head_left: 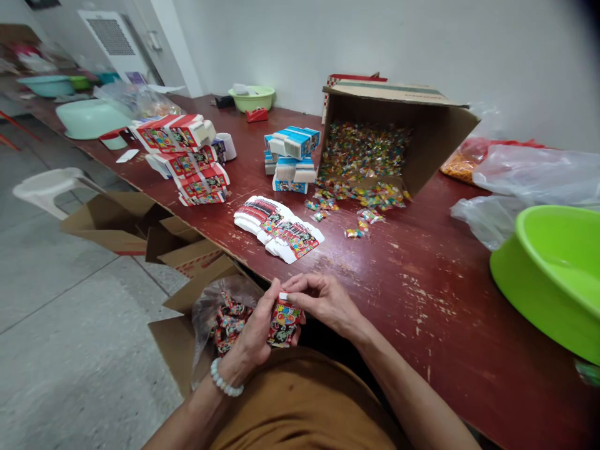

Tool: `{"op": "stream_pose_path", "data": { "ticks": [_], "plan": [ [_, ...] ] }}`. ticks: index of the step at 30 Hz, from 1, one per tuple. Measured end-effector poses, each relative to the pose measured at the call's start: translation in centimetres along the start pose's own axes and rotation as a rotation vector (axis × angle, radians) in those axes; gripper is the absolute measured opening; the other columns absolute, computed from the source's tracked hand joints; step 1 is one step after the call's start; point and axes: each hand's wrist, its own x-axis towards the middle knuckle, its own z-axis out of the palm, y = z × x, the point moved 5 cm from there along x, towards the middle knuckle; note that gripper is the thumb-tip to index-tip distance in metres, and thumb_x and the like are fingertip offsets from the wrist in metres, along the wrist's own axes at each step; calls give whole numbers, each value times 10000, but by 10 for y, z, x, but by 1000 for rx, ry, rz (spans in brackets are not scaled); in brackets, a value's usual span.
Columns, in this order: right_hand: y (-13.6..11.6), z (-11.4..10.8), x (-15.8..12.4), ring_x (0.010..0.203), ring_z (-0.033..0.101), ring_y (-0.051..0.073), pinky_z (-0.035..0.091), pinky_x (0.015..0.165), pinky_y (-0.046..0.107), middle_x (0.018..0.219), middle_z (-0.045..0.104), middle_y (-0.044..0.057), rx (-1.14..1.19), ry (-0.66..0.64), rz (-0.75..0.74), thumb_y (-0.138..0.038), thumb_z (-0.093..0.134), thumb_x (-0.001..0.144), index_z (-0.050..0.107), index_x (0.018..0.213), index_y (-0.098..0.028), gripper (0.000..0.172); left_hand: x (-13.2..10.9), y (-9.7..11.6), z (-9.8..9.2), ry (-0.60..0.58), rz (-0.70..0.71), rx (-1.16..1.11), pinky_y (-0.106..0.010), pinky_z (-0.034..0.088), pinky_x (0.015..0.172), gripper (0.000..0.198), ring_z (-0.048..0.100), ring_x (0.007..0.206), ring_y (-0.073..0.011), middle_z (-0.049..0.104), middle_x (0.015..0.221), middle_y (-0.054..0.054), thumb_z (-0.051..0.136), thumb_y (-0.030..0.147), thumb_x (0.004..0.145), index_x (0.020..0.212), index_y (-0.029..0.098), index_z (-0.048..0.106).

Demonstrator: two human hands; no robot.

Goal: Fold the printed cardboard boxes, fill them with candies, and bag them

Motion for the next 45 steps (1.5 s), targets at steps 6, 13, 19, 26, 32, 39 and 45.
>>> {"op": "stream_pose_path", "data": {
  "ticks": [6,13,19,26,32,39,45],
  "plan": [
    [17,11,-17,730,618,144,524,614,281,1113,611,42,-132,60,-77,-345,681,858,672,1028,-245,197,3,7,-2,25,22,-151,-250,491,390,518,618,440,-160,712,755,-46,560,314,842,1338,167,537],
    [6,29,-13,1233,413,354,345,1025,548,1398,453,181,-938,-42,-338,-333,844,613,352,1439,-160,977,9,20,-15,201,151,-177,-258,557,645,332,689,700,-159,742,924,-32,570,261,871,1184,177,642],
    [-11,66,34,1221,427,323,362,1033,483,1387,470,169,-1061,-162,-442,-291,757,673,372,1411,-125,848,2,64,-32,249,305,-22,-336,546,801,410,681,847,-211,729,949,-66,435,418,967,1219,145,608],
    [14,-40,64,1301,358,379,325,1031,564,1458,381,219,-1137,285,-188,-617,578,837,293,1450,-147,823,-26,91,-109,599,474,732,-351,498,750,566,627,789,-215,695,913,-52,478,625,866,1205,189,603],
    [42,-97,78,1191,398,426,327,936,570,1379,441,235,-1302,493,98,-679,631,770,472,1345,-132,810,4,93,-85,581,665,1075,-348,438,904,380,591,995,-227,666,1073,-63,527,445,895,1179,217,639],
    [43,-102,77,1172,450,339,360,955,501,1277,534,155,-978,679,5,-595,722,694,598,1175,-181,647,59,87,-21,565,889,1707,-401,420,908,418,536,970,-266,630,1097,-123,562,334,881,1268,186,615],
    [27,-110,68,817,609,208,484,781,354,884,675,58,-271,583,-56,-550,631,777,629,896,-181,388,43,102,-12,587,945,1575,-453,382,996,477,505,1104,-311,594,1207,-154,583,379,860,1290,174,614]
  ]
}}
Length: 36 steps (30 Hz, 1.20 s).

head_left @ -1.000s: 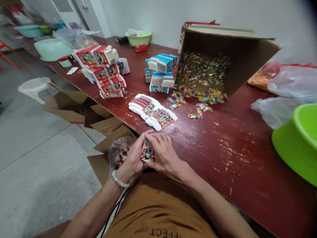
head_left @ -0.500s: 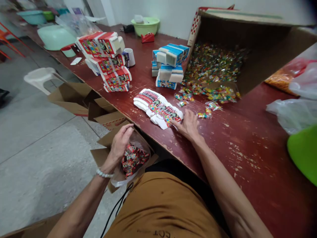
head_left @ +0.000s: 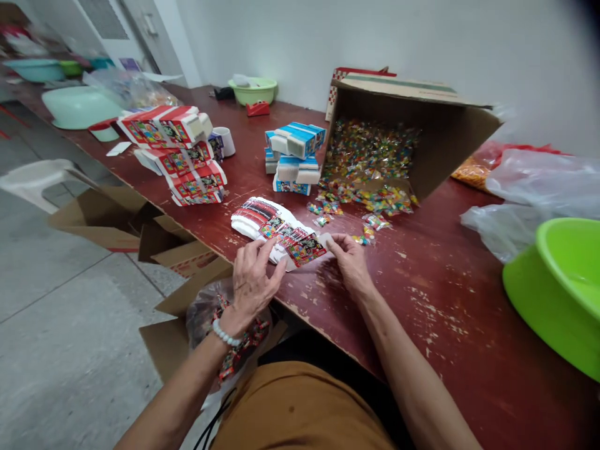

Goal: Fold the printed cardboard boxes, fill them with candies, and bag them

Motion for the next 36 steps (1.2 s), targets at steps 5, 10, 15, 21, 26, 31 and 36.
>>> {"op": "stream_pose_path", "data": {
  "ticks": [5,10,15,21,26,31,36],
  "plan": [
    [-46,9,-29,732,597,160,486,718,290,806,669,5,244,-349,19,-448,752,752,658,843,-197,283,-16,23,2,-628,-343,-879,-369,483,841,439,630,956,-268,696,1037,-95,632,476,823,1159,196,666],
    [-63,25,-55,667,578,146,472,581,257,800,651,8,266,-553,52,-473,706,812,665,902,-212,280,-54,57,11,-1061,-626,-1437,-302,512,639,424,688,675,-221,707,829,-95,755,460,719,984,139,675],
    [-66,30,-66,635,588,145,471,514,244,810,656,17,326,-517,73,-484,716,800,658,914,-217,296,-64,58,9,-921,-631,-1453,-271,513,583,408,679,605,-193,694,749,-62,809,387,668,957,142,658],
    [-73,30,-78,704,619,147,510,596,254,882,674,12,421,-496,101,-487,727,789,635,1062,-231,385,-60,58,2,-720,-660,-1299,-272,524,537,281,601,420,-134,626,543,-4,793,355,693,696,143,609],
    [-65,39,-96,505,583,135,467,490,256,696,640,-14,403,-625,193,-449,679,827,636,957,-204,280,-54,59,6,-598,-676,-1254,-241,485,446,294,580,428,-130,642,557,-4,802,380,691,751,144,638],
    [-61,24,-85,587,558,139,437,556,251,655,617,-11,117,-276,8,-374,604,861,648,762,-188,216,-46,50,9,-482,-593,-1203,-223,535,697,316,661,758,-144,721,870,-37,808,325,703,927,144,676],
    [-53,19,-81,704,592,162,462,624,265,819,663,-3,128,-227,20,-367,616,865,612,1060,-219,244,-48,47,-3,-207,-543,-1143,-282,570,687,595,684,762,-163,703,955,-14,810,269,692,1178,247,468]
  ]
}}
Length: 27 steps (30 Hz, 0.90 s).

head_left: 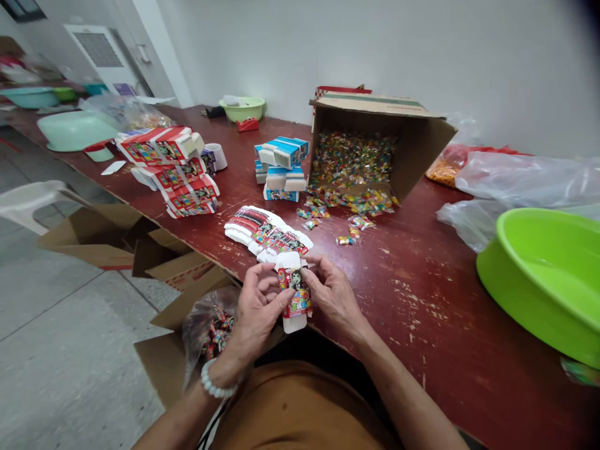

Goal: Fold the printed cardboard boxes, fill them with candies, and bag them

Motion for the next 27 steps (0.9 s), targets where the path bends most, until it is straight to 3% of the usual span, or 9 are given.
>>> {"op": "stream_pose_path", "data": {
  "ticks": [2,4,8,12,16,21,24,27],
  "plan": [
    [4,1,-3,676,578,152,457,601,251,788,632,-28,91,47,1,-356,649,853,529,1167,-247,354,-3,1,1,18,51,25,-279,572,675,636,678,748,-158,699,949,-8,793,252,709,1237,265,438],
    [7,5,-5,666,563,142,451,600,244,771,609,-34,173,44,-14,-353,665,849,536,1140,-250,335,-4,2,0,23,65,51,-270,567,710,597,675,812,-162,700,1002,-27,775,252,726,1250,251,488],
    [11,7,-6,693,546,137,442,659,256,787,611,-15,194,-17,-17,-389,667,857,638,928,-215,191,0,1,-4,-1,41,100,-228,531,720,333,652,812,-151,714,920,-29,762,293,745,1042,195,649],
    [14,-1,2,648,529,131,430,641,259,714,614,-6,181,-74,98,-418,742,783,627,713,-175,278,4,-2,-6,-20,-50,91,-215,497,607,266,603,660,-127,703,790,-10,763,357,745,927,187,671],
    [12,-3,11,625,553,126,429,617,248,706,637,-26,261,-168,166,-364,836,665,659,880,-192,327,6,-3,-5,-44,-35,102,-203,494,617,246,593,666,-116,688,779,-5,759,366,754,880,174,673],
    [6,3,11,729,595,155,460,690,273,793,687,21,118,-222,13,-385,749,779,691,808,-173,221,7,-6,-8,18,-92,-82,-194,500,574,433,605,618,-105,655,741,43,824,346,693,982,215,529],
    [2,1,9,789,614,175,475,740,293,834,693,29,50,-140,-95,-350,696,836,707,844,-190,161,3,-13,0,-101,-263,-180,-252,539,539,449,651,608,-148,682,827,-1,741,428,777,1097,223,501],
    [-6,2,5,792,609,171,474,701,275,877,675,36,-140,-184,-192,-327,634,888,728,906,-207,153,-1,-20,8,-197,-428,-208,-270,507,418,375,623,463,-167,677,744,-31,569,510,885,1076,189,535]
  ]
}}
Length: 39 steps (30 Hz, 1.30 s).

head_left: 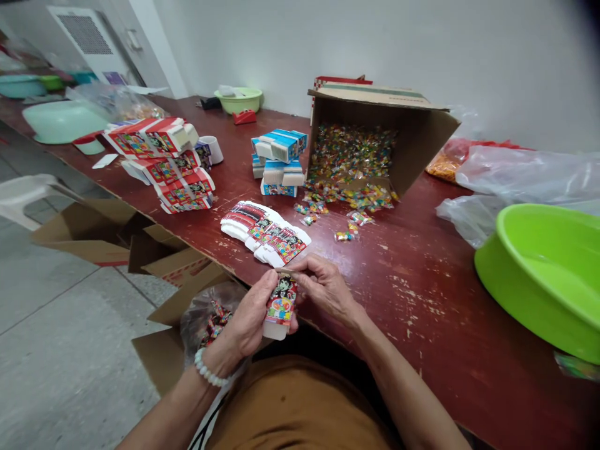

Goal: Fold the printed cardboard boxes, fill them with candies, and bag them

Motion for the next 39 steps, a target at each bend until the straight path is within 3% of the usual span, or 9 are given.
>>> {"op": "stream_pose_path", "data": {
  "ticks": [8,14,17,20,25,27,30,33,39],
  "plan": [
    [2,3,15,464,551,112,423,445,217,641,634,-12,120,-124,243,-336,703,797,668,849,-164,182,8,2,3,88,-8,39,-222,444,361,563,582,384,-143,672,656,-49,389,659,905,956,145,613],
    [5,-1,25,575,569,111,451,571,229,668,658,-6,193,-87,236,-287,733,727,685,757,-152,146,9,5,-1,14,76,142,-222,433,367,638,558,384,-134,664,641,-33,420,737,845,989,149,624],
    [-1,0,19,633,591,125,462,629,248,735,683,4,176,-130,178,-299,711,777,714,809,-158,144,10,1,-7,48,74,170,-211,408,354,630,545,369,-127,642,594,-32,430,739,839,865,142,630],
    [-11,5,9,812,625,159,481,740,277,917,692,28,75,-228,63,-307,614,891,728,913,-188,165,14,-2,-9,80,41,146,-212,398,342,623,534,349,-129,623,551,-32,435,736,840,804,143,622],
    [-6,4,5,1008,583,170,460,906,314,1089,608,42,-263,-205,-109,-224,621,908,700,1068,-242,179,16,-10,-2,95,-50,-41,-248,461,374,536,557,378,-145,629,594,-12,535,681,826,964,169,614],
    [6,-9,15,1027,585,160,462,917,290,1101,607,41,-421,-174,-98,-256,577,947,695,1089,-242,185,10,-16,2,93,-32,-102,-269,519,467,417,616,473,-154,672,720,-10,663,546,810,1041,206,587],
    [30,-55,37,1123,556,165,442,965,279,1186,611,57,-823,39,101,-251,436,1011,648,1202,-242,286,-6,-33,9,-10,-78,-169,-301,556,702,355,690,751,-187,704,939,-57,740,394,791,1047,208,578],
    [46,-99,49,1210,476,291,413,1000,438,1294,552,145,-1038,180,257,-196,478,965,636,1227,-192,306,-22,-54,6,-149,-241,-133,-301,519,784,349,662,881,-198,683,1042,-102,723,393,808,1047,173,597],
    [61,-112,39,1160,468,353,435,935,502,1338,517,188,-1120,164,347,-263,531,934,671,1033,-159,201,-22,-39,-59,-241,-169,408,-214,405,631,361,529,688,-126,606,740,30,818,395,641,834,193,589]
  ]
}}
